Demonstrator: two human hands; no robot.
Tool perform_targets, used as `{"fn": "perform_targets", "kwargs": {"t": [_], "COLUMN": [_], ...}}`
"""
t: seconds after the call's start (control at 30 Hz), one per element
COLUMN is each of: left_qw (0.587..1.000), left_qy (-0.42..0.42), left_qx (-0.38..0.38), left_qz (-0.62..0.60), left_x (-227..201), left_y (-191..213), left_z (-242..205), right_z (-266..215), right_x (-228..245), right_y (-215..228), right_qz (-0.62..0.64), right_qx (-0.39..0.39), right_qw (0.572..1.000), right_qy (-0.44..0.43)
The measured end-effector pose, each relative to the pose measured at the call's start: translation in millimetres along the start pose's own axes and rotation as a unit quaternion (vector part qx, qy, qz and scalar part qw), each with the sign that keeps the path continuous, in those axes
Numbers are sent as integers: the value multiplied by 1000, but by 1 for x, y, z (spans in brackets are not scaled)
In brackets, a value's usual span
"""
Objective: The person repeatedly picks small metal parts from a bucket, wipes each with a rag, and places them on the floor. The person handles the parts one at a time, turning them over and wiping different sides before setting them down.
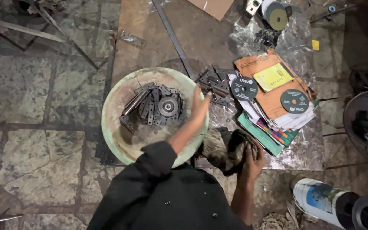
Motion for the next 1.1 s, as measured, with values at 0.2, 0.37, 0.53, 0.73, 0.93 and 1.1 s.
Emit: {"fn": "perform_targets", "kwargs": {"t": [0.2,0.37,0.53,0.73,0.93,1.1], "left_qw": [985,961,843,656,686,630], "left_qy": [-44,29,67,-80,103,18], "left_qx": [-115,-260,-77,14,35,-42], "left_qz": [118,94,529,750,719,776], "left_x": [73,53,24,80,10,62], "left_y": [202,293,309,298,231,249], "left_z": [-8,3,1,11,-10,-3], "right_z": [4,17,15,7,4,-4], "right_x": [19,34,39,20,12,23], "right_y": [3,-8,-28,-39,-43,-49], "right_qz": [25,45,52,74,24,10], "right_qx": [-11,18,40,82,88,77], "right_qw": [1000,999,998,994,996,996], "right_qy": [-1,23,7,-24,-18,-32]}}
Point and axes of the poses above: each hand's wrist, its own z-axis towards the middle knuckle, its own y-axis out of the back of the hand, x = y × z, the point moved 6 cm from there along z, towards the middle knuckle, and after that the axes turned 7 degrees about -y, right-handed, at the moved point
